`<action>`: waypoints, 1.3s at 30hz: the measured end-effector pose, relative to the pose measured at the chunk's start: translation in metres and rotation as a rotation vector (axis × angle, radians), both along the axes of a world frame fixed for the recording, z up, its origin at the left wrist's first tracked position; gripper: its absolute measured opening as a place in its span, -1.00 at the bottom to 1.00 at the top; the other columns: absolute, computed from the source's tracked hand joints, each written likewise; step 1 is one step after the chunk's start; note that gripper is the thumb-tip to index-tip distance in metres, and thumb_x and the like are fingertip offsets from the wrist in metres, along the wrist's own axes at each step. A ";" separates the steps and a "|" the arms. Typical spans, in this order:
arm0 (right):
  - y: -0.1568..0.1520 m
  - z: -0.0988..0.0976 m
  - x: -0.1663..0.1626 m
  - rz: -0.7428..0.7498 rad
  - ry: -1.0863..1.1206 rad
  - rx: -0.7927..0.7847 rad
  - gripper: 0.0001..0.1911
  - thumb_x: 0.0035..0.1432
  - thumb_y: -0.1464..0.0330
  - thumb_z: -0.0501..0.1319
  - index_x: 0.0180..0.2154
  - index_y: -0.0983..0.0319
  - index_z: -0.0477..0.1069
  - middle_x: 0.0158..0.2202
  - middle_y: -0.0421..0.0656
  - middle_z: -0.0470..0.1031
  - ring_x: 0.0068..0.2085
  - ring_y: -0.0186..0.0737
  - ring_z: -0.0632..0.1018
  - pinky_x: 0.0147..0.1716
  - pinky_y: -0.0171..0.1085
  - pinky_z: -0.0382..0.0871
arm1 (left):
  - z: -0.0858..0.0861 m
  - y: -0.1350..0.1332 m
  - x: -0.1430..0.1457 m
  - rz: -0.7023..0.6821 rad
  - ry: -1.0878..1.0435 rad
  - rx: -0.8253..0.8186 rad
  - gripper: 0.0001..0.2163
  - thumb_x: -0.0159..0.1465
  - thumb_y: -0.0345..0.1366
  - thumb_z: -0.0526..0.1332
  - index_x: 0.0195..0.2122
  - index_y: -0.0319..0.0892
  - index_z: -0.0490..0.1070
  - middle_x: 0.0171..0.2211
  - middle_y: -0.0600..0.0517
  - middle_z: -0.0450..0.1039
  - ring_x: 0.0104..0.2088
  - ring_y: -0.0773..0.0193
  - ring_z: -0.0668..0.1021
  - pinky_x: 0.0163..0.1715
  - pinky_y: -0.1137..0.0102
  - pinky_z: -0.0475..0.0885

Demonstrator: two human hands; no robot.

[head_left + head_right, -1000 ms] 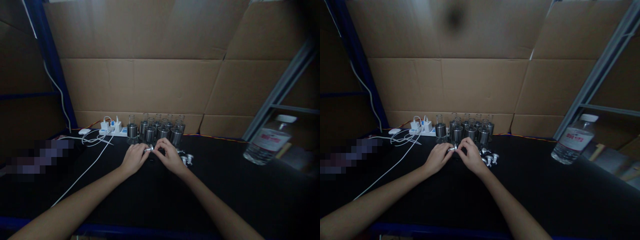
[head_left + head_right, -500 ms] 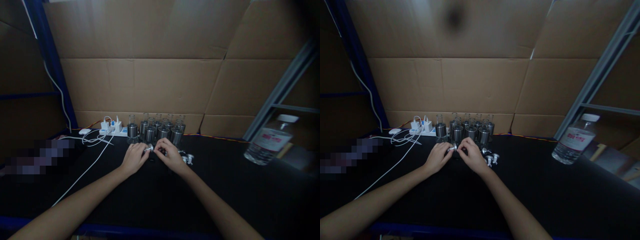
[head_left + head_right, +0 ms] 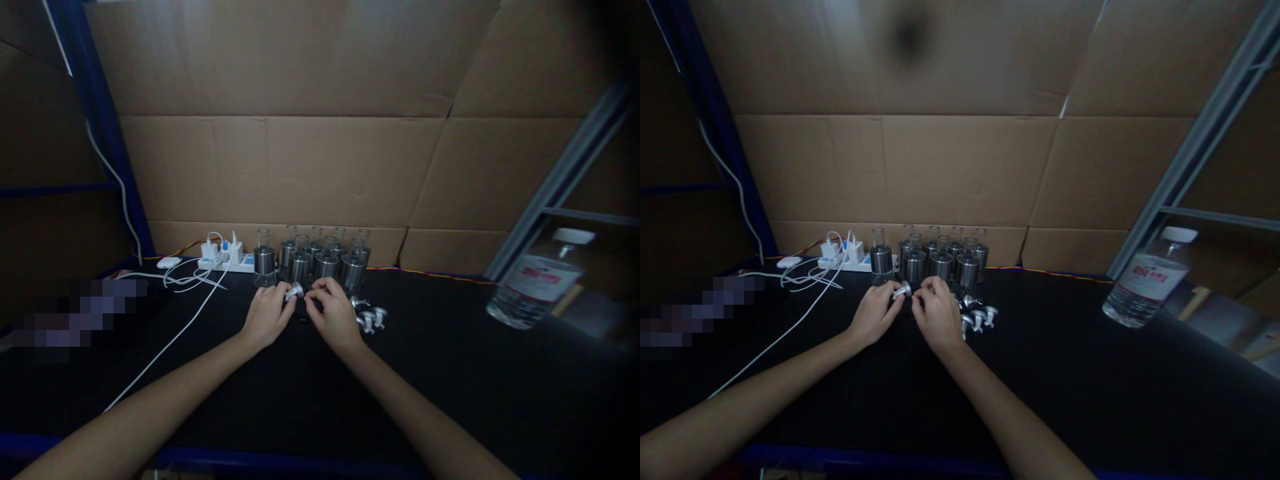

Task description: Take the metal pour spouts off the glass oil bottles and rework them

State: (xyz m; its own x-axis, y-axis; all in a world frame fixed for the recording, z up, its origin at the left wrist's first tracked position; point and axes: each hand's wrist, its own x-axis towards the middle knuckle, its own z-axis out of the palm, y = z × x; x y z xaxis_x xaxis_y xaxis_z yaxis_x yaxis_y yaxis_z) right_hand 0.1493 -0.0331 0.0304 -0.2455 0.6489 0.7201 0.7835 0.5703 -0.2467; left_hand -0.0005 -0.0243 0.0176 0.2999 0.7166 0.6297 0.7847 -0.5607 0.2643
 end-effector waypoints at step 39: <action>0.000 0.018 0.007 -0.152 -0.361 0.089 -0.97 -0.05 0.43 0.07 -0.48 0.23 0.27 -0.38 -0.14 0.27 -0.34 -0.25 0.31 -0.38 -0.28 0.07 | 0.004 -0.003 0.010 -0.016 0.347 0.206 -0.83 0.21 -0.32 -0.08 -0.39 -0.20 0.26 -0.43 -0.02 0.37 -0.34 0.17 0.35 -0.25 0.23 0.14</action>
State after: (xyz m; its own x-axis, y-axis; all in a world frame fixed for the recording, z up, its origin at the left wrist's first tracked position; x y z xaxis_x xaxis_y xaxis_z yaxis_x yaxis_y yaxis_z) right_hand 0.1561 -0.0328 0.0484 -0.3990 0.6365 0.6601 0.8878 0.4482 0.1044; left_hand 0.0094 -0.0274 0.0214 0.5302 0.5793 0.6191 0.7981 -0.5875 -0.1338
